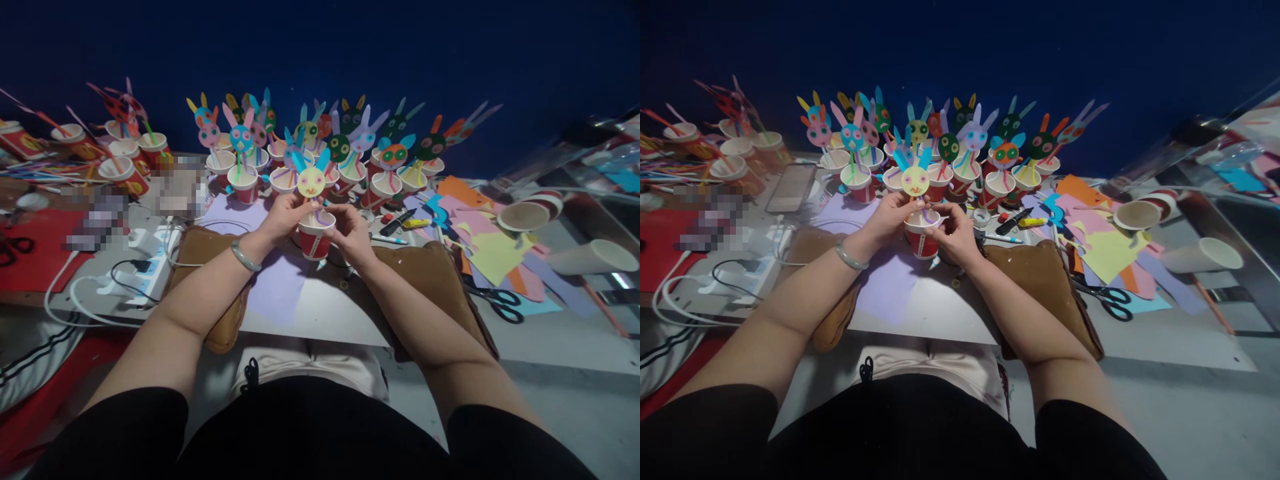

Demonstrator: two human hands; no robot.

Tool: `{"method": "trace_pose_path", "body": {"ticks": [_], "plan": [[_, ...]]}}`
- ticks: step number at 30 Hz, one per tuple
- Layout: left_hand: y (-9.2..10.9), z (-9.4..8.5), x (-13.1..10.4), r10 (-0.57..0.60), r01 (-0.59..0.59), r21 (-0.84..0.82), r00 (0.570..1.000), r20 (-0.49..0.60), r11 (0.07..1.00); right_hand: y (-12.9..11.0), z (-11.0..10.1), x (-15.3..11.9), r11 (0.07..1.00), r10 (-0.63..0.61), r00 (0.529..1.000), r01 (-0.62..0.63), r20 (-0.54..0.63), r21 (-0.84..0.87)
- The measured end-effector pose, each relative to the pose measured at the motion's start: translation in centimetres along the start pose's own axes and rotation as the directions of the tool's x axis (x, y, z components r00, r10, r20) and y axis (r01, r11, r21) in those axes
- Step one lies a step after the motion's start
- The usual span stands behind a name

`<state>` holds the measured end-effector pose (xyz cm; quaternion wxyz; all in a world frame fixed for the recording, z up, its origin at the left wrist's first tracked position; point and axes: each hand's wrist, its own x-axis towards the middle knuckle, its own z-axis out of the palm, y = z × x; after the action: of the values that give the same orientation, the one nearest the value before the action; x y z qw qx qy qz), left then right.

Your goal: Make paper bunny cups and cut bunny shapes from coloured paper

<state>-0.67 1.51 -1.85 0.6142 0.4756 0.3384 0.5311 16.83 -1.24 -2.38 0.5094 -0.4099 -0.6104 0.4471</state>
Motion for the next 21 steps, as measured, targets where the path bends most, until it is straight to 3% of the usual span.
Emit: {"method": "trace_pose_path", "body": {"ticks": [4, 13, 17, 21], "plan": [[0.4, 0.1, -0.1, -0.006, 0.006, -0.030, 1.000, -0.013, 1.000, 0.2, 0.2, -0.4, 0.986, -0.106, 0.993, 0.110, 0.043, -0.125], [1.1, 0.4, -0.4, -0.024, 0.024, 0.003, 0.999, -0.031, 1.000, 0.9, 0.1, -0.4, 0.948, -0.202, 0.979, 0.202, 0.023, -0.245], [1.3, 0.6, -0.5, 0.040, -0.040, 0.000, 0.998, -0.043, 0.999, 1.3, -0.2, -0.4, 0.915, -0.263, 0.964, 0.263, 0.042, -0.306], [1.1, 0.4, -0.1, 0.134, -0.132, 0.023, 0.983, -0.128, 0.991, 2.0, -0.4, -0.3, 0.867, -0.320, 0.945, 0.320, 0.066, -0.382]]}}
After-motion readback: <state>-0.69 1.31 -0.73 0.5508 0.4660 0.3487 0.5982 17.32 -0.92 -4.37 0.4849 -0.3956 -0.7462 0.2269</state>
